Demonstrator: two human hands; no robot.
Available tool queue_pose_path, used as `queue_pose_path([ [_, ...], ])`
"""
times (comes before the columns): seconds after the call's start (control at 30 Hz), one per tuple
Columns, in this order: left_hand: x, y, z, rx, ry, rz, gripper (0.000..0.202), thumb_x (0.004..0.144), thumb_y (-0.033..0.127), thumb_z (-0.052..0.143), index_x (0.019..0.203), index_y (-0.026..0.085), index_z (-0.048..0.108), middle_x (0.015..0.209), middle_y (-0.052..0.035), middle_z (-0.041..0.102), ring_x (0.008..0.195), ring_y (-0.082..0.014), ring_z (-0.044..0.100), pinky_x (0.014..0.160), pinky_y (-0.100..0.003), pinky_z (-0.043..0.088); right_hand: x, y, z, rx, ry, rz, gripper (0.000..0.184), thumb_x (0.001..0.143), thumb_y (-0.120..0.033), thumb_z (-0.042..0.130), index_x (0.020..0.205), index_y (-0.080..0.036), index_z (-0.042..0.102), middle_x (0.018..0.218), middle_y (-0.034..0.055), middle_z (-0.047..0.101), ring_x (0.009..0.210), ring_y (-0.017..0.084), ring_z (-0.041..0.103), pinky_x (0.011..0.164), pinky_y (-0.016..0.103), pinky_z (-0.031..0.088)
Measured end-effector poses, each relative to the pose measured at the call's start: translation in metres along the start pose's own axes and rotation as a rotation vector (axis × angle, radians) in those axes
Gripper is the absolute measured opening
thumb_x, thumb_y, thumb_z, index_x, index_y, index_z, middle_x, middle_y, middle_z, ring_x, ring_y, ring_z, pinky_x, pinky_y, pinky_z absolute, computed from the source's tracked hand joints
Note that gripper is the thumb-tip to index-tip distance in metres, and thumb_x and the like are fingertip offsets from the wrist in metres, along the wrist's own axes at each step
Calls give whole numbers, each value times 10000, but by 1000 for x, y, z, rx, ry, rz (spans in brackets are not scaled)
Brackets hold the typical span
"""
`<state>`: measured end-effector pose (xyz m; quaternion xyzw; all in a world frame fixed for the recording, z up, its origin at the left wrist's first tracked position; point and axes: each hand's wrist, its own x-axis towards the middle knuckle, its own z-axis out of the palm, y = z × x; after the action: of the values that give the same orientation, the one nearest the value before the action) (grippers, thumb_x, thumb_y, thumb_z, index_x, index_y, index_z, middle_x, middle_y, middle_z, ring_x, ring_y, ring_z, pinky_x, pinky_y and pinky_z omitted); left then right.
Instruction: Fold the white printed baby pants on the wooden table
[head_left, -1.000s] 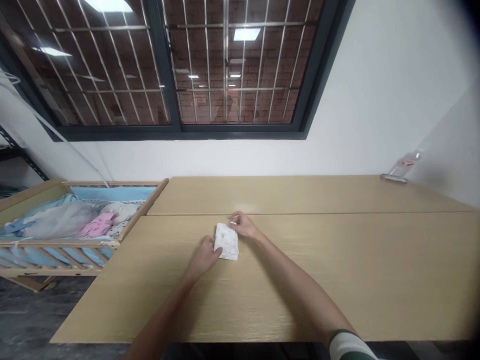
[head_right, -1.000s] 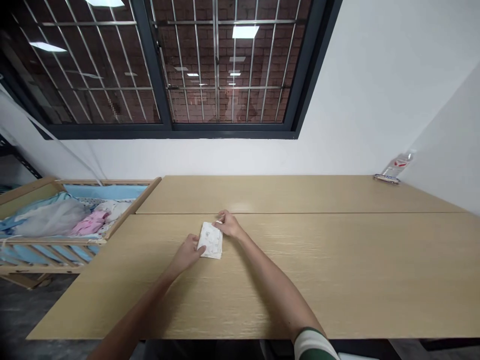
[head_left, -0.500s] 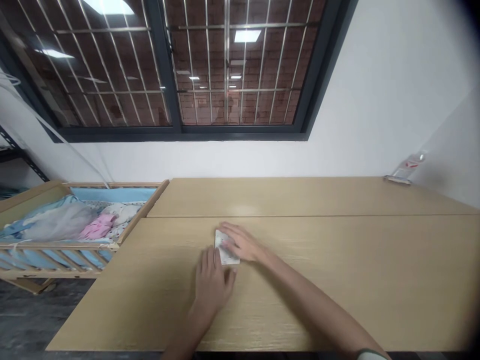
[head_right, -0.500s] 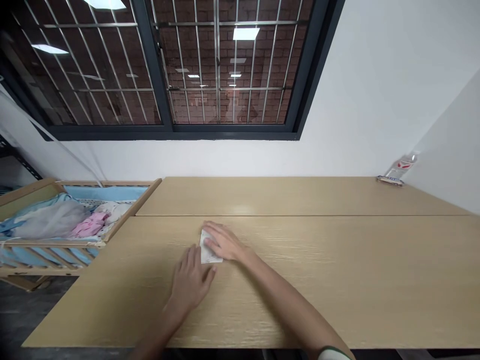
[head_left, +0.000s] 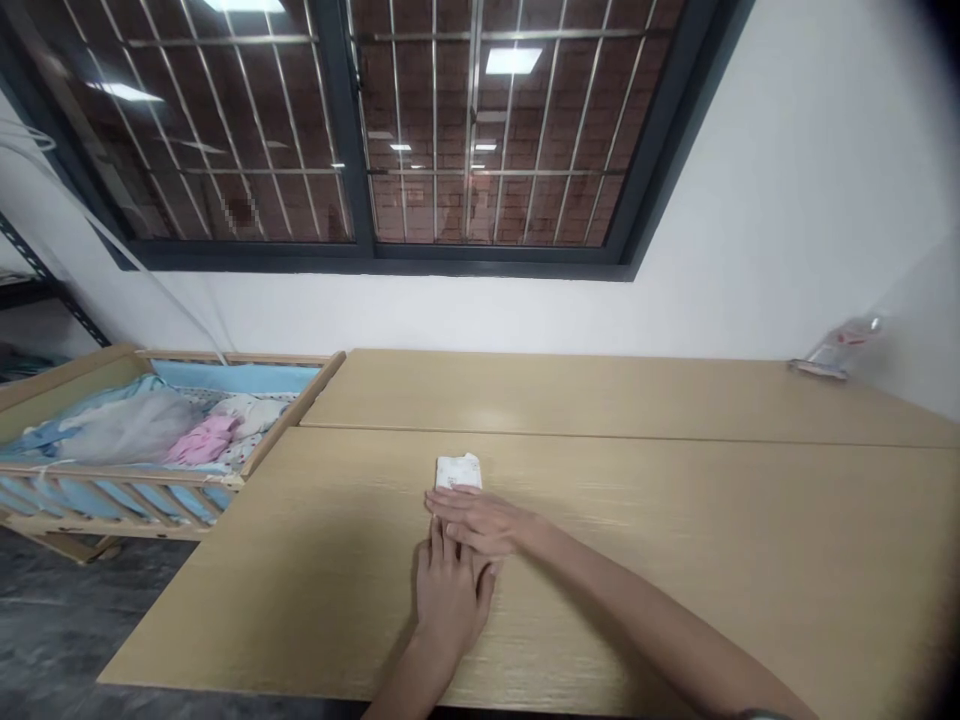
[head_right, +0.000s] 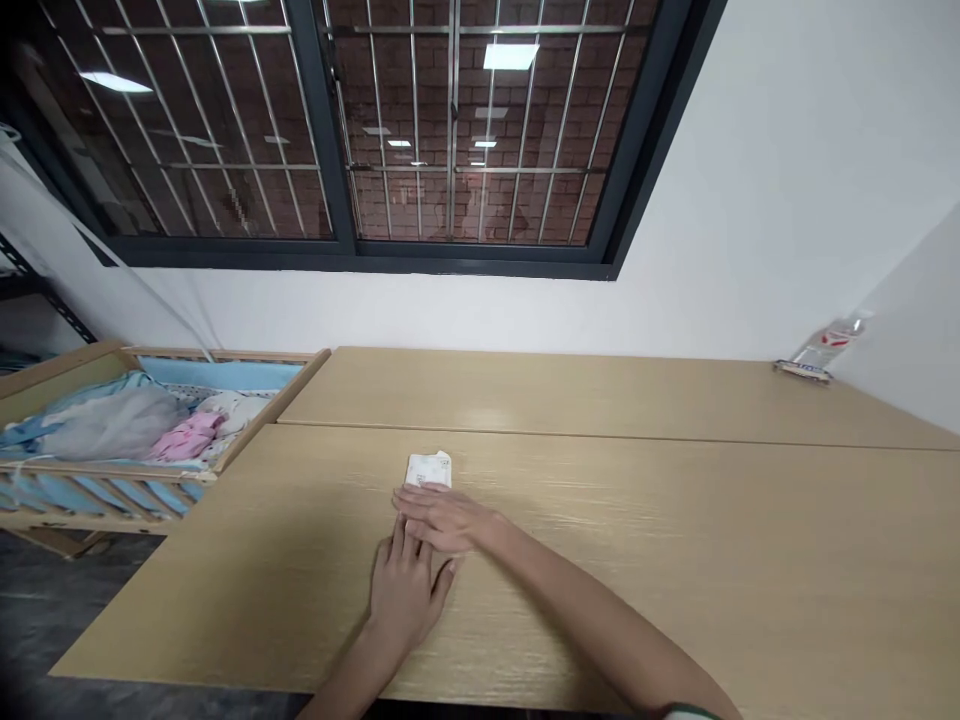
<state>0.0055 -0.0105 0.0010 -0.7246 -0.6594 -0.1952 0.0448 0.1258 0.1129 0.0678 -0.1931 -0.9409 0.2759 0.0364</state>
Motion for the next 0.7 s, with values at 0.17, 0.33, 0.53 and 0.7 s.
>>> queue_pose_path([
  [0.17, 3, 2, -8, 17, -5, -17, 590, 987, 511, 461, 1455, 161, 539, 1526, -202, 486, 1391, -368, 439, 1050, -488, 411, 6, 30, -16, -23, -4, 86, 602, 1068, -551, 254, 1613, -300, 213, 1682, -17, 174, 1568, 217, 123, 1290, 434, 40],
  [0.33, 3, 0, -10, 6, 4, -14, 613, 981, 515, 471, 1486, 169, 500, 1543, -205, 462, 1394, -366, 434, 1040, -483, 421, 17, 61, -28, -104, 37, 146, 656, 1056, -592, 206, 1623, -265, 165, 1692, -10, 120, 1575, 208, 59, 1291, 415, 7],
  [0.53, 2, 1, -9, -8, 0, -11, 620, 979, 507, 469, 1482, 146, 499, 1547, -226, 445, 1404, -376, 418, 1039, -490, 420, 21, 72, -27, -77, 106, 169, 686, 1040, -629, 233, 1615, -257, 235, 1686, -1, 160, 1571, 220, 102, 1293, 413, 29],
  [0.7, 10, -3, -20, -68, -9, -28, 561, 982, 477, 460, 1428, 145, 539, 1499, -196, 501, 1364, -345, 461, 1048, -463, 418, 17, 73, -19, 13, 254, 243, 732, 1015, -672, 262, 1611, -246, 274, 1684, 23, 184, 1569, 246, 126, 1291, 432, 51],
])
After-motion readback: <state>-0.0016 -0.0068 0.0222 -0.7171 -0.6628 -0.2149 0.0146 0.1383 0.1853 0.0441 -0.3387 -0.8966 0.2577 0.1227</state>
